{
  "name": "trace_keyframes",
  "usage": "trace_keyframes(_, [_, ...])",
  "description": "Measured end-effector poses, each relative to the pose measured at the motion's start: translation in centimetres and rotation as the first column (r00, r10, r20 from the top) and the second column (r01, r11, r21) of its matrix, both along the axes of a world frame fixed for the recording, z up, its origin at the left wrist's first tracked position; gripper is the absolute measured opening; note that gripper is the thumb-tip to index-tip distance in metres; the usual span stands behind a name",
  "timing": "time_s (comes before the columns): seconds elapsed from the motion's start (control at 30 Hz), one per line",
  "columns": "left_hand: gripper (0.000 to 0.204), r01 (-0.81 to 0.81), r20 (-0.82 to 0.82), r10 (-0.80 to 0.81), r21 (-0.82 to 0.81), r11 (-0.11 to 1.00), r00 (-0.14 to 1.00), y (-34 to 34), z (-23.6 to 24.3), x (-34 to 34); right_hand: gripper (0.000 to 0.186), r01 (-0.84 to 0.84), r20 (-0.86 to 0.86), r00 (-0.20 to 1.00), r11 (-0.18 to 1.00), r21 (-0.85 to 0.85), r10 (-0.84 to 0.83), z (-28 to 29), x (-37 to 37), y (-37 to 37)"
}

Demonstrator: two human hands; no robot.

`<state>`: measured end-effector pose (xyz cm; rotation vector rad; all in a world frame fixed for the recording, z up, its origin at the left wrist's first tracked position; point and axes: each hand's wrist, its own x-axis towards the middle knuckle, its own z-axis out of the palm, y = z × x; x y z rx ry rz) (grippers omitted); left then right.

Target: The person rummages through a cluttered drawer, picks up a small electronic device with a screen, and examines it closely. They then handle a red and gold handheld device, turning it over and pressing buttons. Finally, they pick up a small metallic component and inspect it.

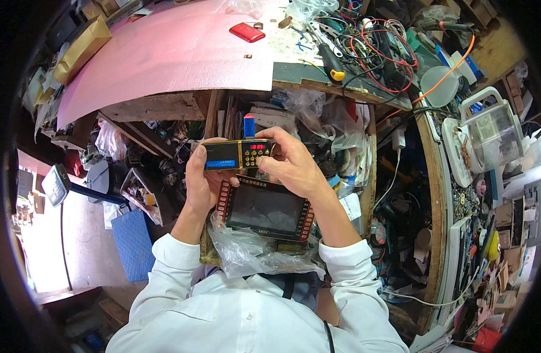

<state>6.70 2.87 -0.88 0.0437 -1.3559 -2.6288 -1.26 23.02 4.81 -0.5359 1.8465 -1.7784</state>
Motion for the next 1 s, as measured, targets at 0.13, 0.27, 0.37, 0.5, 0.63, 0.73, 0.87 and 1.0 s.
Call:
trace_keyframes(0.13, [0.057, -0.007, 0.006, 0.007, 0.014, 1.000, 1.000, 0.0, 0.1, 0.0, 0.044, 0.000, -0.007, 1.000, 1.000, 0.013, 0.000, 0.1, 0.1, -0.1])
trace_keyframes(0.27, [0.057, 0.006, 0.005, -0.007, 0.013, 1.000, 1.000, 0.0, -0.1, 0.0, 0.044, -0.017, -0.022, 1.000, 0.999, 0.035, 0.017, 0.1, -0.1, 0.1])
trace_keyframes(0.37, [0.056, 0.005, -0.002, -0.005, 0.019, 1.000, 1.000, 0.0, -0.1, 0.0, 0.044, -0.019, -0.009, 1.000, 0.999, 0.044, 0.019, 0.4, 0.1, 0.0])
trace_keyframes(0.5, [0.055, 0.017, -0.017, -0.016, 0.046, 0.999, 1.000, 0.0, -0.3, -0.1, 0.046, -0.012, -0.023, 1.000, 0.997, 0.078, 0.014, 1.0, 0.4, 0.0])
trace_keyframes(0.63, [0.051, 0.021, 0.003, -0.021, 0.053, 0.998, 1.000, -0.1, -0.5, -0.1, 0.050, -0.021, -0.047, 0.999, 0.999, 0.026, 0.023, 0.1, 0.1, 0.1])
trace_keyframes(0.73, [0.044, 0.030, 0.021, -0.031, 0.047, 0.998, 0.999, -0.2, -0.7, -0.2, 0.052, -0.054, -0.075, 0.996, 0.998, 0.045, 0.057, 0.8, 0.2, 0.3])
trace_keyframes(0.87, [0.035, 0.066, -0.004, -0.066, 0.144, 0.987, 0.998, -0.7, 0.0, 0.0, 0.060, -0.086, -0.051, 0.995, 0.989, -0.118, 0.080, 1.5, 0.5, 0.2])
trace_keyframes(1.0, [0.037, 0.014, -0.087, -0.004, 0.118, 0.993, 0.996, -3.1, 2.5, 0.4, 0.070, -0.079, -0.074, 0.996, 0.922, -0.379, 0.055, 1.4, 0.5, 0.2])
